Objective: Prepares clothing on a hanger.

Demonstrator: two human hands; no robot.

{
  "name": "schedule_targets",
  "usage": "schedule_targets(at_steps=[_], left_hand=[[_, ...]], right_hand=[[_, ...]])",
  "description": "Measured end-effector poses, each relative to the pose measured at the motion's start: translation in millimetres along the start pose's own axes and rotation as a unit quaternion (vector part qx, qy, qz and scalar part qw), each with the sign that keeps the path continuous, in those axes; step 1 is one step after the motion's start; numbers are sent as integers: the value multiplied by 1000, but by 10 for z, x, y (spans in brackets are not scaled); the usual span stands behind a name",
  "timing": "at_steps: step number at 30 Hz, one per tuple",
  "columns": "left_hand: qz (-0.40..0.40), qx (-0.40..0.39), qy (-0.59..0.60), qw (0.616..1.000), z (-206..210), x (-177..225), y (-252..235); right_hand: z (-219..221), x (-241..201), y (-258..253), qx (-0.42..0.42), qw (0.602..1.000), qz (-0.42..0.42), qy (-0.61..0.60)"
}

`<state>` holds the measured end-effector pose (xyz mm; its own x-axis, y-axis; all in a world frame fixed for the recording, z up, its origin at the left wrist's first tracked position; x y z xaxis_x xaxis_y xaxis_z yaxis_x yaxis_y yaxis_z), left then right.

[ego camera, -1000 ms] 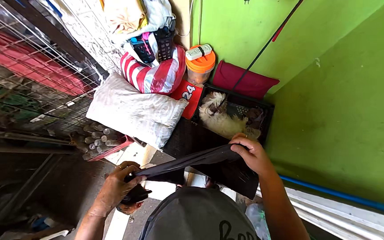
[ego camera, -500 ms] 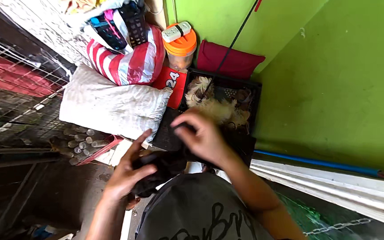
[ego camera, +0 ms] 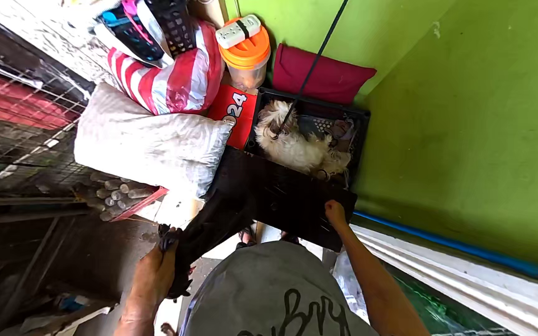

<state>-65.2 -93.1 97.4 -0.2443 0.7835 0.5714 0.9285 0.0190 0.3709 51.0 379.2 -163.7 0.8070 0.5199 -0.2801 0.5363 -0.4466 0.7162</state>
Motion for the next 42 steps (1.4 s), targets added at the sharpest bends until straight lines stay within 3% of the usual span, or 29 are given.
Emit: schedule_targets(at_steps=[7,11,14,17,23,29,33,36,38,40,42], left_hand=[[-123,-25,-145,982,-92,-300,201],[-187,5,-131,974,-138,-547,373],[-198,50,-50,978,-133,-688,478],[-226,91,75,967,-97,-718,592],[-226,101,351,903,161,-681,572],[-156,41,504,848,358,-485,214],[-168,-40,627,760,717,-238,-113],[-188,-80,676,708,1019,-30,-324],[-202,-96,691,688,1161,79,-406],[-199,-109,702,675,1213,180,-435],[-179,-118,713,667,1175,254,-471]], right_hand=[[382,272,-208,-29,994,57,84],[371,197,-271,-38,984,30,171],[351,152,-263,-45,979,15,197],[268,149,-211,-20,989,9,145],[167,7,20,22,997,-59,43],[64,-664,477,77,979,-182,-41],[106,-1481,1031,18,949,-303,-81],[129,-2109,1623,-15,912,-407,-54],[135,-2446,2006,8,874,-484,-36],[179,-2653,2224,45,839,-542,-26],[209,-2735,2263,47,828,-558,-28]])
Point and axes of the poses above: each hand's wrist, its own y-axis away from the middle knuckle, its own z-axis out of the palm, x = y × z, the point moved 10 cm from there along -y, towards the middle knuckle, and after that the axes turned 6 degrees about y, right-handed, at the moved point
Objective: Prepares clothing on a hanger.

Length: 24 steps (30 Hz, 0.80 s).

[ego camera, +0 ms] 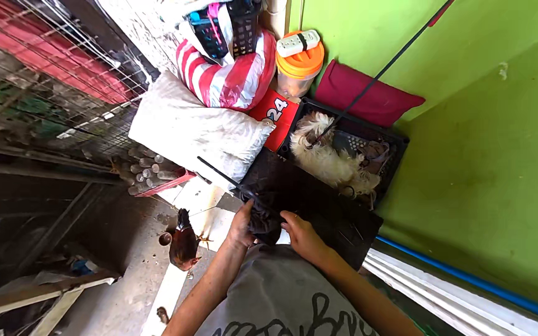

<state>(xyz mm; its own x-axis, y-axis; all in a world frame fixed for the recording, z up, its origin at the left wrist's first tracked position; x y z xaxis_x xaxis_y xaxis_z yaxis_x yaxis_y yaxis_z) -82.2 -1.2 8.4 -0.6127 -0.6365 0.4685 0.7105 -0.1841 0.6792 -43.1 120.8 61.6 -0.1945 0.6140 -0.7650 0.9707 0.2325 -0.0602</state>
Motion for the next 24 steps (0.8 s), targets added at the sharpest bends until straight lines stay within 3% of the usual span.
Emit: schedule_targets(at_steps=[4,6,8,10,12,16,19,21,24], left_hand=[[38,-69,-56,995,125,156,-6],[63,-117,-184,974,261,211,-12],[37,-173,-315,932,390,160,-55],[-6,-163,-396,904,415,103,-94],[16,-147,-495,856,445,133,-97],[137,-142,-621,758,578,291,126],[256,-144,-670,682,609,318,208],[280,-104,-684,665,596,338,227],[310,-15,-652,692,507,568,296]], right_hand=[[-77,-81,-18,-63,997,9,-31],[-100,-199,34,-87,995,0,-39],[-144,-234,79,-76,996,-4,-39],[-197,-154,94,-44,998,16,-47],[-251,-53,100,-7,996,54,-65],[-323,83,148,36,984,121,-125],[-268,3,130,-1,985,101,-138],[-208,-86,95,-22,990,79,-117],[-239,-92,50,-7,990,83,-113]])
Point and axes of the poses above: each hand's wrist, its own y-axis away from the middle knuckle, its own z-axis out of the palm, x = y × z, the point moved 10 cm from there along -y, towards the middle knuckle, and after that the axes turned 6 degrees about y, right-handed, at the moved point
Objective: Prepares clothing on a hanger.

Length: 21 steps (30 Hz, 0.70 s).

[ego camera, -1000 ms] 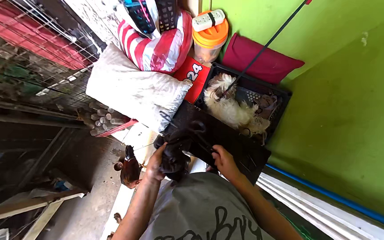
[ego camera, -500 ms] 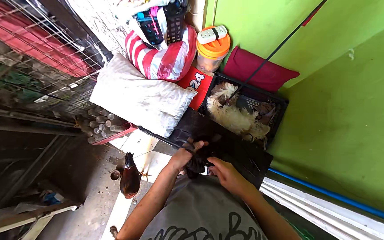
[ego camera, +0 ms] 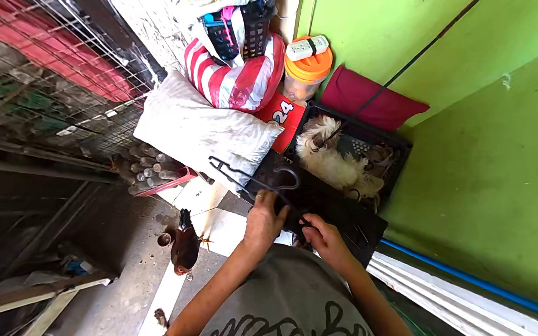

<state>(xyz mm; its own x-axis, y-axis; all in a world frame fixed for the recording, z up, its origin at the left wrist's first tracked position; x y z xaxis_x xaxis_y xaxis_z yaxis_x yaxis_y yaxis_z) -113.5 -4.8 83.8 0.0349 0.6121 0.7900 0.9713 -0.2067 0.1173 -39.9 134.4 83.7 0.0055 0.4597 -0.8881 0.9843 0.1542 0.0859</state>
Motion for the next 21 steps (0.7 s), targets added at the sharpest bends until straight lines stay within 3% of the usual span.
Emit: schedule_targets(at_steps=[3,6,9,12,14,17,18,21], left_hand=[[-19,69,33,997,-343,-188,62],[67,83,88,990,-436,-255,123],[142,75,78,984,-263,18,174],[73,-48,-30,996,33,214,173],[61,-9,-19,998,-14,151,190],[63,142,47,987,-491,-53,284],[31,153,63,986,-640,-181,309],[-109,48,68,991,-721,-647,300]], right_hand=[[-165,41,-7,36,998,17,-46],[-209,36,-23,22,997,16,-72],[-87,-14,-45,-20,999,2,-49],[-27,-82,-27,-34,999,-14,-26],[-75,-104,-10,-28,999,-24,-21],[-162,-69,11,-24,999,-8,-47],[-193,-53,23,-23,998,0,-60],[-272,-54,53,-24,995,6,-96]])
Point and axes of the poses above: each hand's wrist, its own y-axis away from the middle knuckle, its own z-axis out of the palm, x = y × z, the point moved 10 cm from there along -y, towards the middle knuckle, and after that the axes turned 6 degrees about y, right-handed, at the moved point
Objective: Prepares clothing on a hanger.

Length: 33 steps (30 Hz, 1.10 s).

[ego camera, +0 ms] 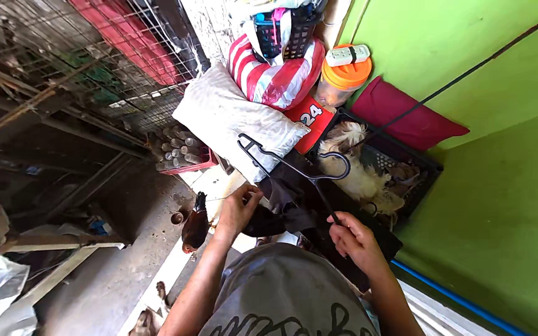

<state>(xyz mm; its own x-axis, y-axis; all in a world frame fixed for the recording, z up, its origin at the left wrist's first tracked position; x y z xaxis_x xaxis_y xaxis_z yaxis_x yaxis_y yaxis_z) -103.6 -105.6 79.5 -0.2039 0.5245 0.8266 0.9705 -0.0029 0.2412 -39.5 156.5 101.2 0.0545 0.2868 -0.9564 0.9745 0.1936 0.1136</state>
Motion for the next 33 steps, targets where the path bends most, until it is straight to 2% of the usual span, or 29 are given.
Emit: schedule_targets(at_steps=[2,5,8,11,15,20,27,33], left_hand=[[-38,-68,-10,997,144,-180,-43],[-11,-88,8,996,366,-295,-82],[35,-25,45,998,319,-341,-38],[74,59,122,988,18,-400,59],[91,107,212,967,-347,-306,125],[90,170,188,963,-759,-191,10],[65,181,123,974,-1017,-421,-144],[16,140,150,979,-920,-596,-167]], right_hand=[[-11,-22,7,-13,999,-7,-29],[-8,-47,9,-33,997,-7,-74],[-65,-52,1,-30,993,-14,-112],[-102,-15,-33,-18,993,0,-114],[15,68,-72,-38,994,40,-93],[149,57,-36,-94,994,53,-27],[64,-80,31,-104,994,7,-19],[-45,-155,33,-81,996,-47,-2]])
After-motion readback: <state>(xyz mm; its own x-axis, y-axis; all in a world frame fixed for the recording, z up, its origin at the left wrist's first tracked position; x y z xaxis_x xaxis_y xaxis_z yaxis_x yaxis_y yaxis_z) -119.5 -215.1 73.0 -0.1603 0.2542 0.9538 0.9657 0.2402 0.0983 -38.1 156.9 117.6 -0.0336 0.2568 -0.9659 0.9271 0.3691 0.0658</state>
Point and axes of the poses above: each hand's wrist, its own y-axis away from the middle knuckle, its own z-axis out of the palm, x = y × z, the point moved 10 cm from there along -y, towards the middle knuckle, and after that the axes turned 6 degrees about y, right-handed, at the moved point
